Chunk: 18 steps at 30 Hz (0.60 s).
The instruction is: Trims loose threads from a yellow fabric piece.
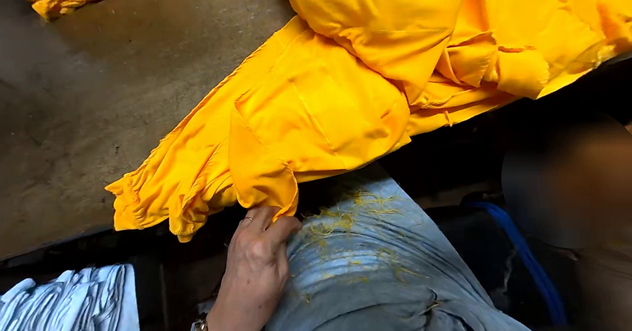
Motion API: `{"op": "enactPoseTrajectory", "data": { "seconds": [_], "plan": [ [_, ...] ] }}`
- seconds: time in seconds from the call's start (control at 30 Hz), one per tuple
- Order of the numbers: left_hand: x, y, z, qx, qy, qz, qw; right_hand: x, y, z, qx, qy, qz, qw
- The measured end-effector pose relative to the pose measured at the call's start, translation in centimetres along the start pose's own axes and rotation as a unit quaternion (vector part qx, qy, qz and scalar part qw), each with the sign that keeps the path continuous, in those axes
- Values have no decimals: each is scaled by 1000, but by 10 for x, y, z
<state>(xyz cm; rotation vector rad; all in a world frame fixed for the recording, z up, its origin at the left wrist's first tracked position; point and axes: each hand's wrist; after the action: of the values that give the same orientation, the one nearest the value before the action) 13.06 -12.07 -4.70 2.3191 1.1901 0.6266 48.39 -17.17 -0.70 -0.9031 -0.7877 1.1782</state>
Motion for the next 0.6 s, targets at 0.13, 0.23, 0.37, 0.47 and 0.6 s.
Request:
{"op": "enactPoseTrajectory", "data": {
  "seconds": [0.13,0.23,0.37,0.47,0.6],
  "plan": [
    [0,12,-7,-265,52,-97,958,-2,37,48,-182,-268,37,945],
    [3,25,-14,-453,79,-166,872,-11,70,71,-354,-302,-103,879],
    [4,28,-14,-461,108,-167,865,-8,65,83,-310,-251,-128,908],
    [3,33,-13,-453,118,-153,870,-2,62,93,-298,-222,-122,920],
    [1,40,-8,-444,135,-118,878,8,71,104,-343,-233,-201,887]
  ]
}}
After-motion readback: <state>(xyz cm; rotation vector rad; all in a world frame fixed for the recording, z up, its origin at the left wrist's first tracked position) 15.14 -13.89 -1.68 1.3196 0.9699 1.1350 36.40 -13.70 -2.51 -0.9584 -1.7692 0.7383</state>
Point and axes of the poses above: each hand's wrist, its own x-axis towards the middle knuckle, its own z-axis out of the palm, y = z × x, and after that the axes turned 3 degrees about -x, right-handed
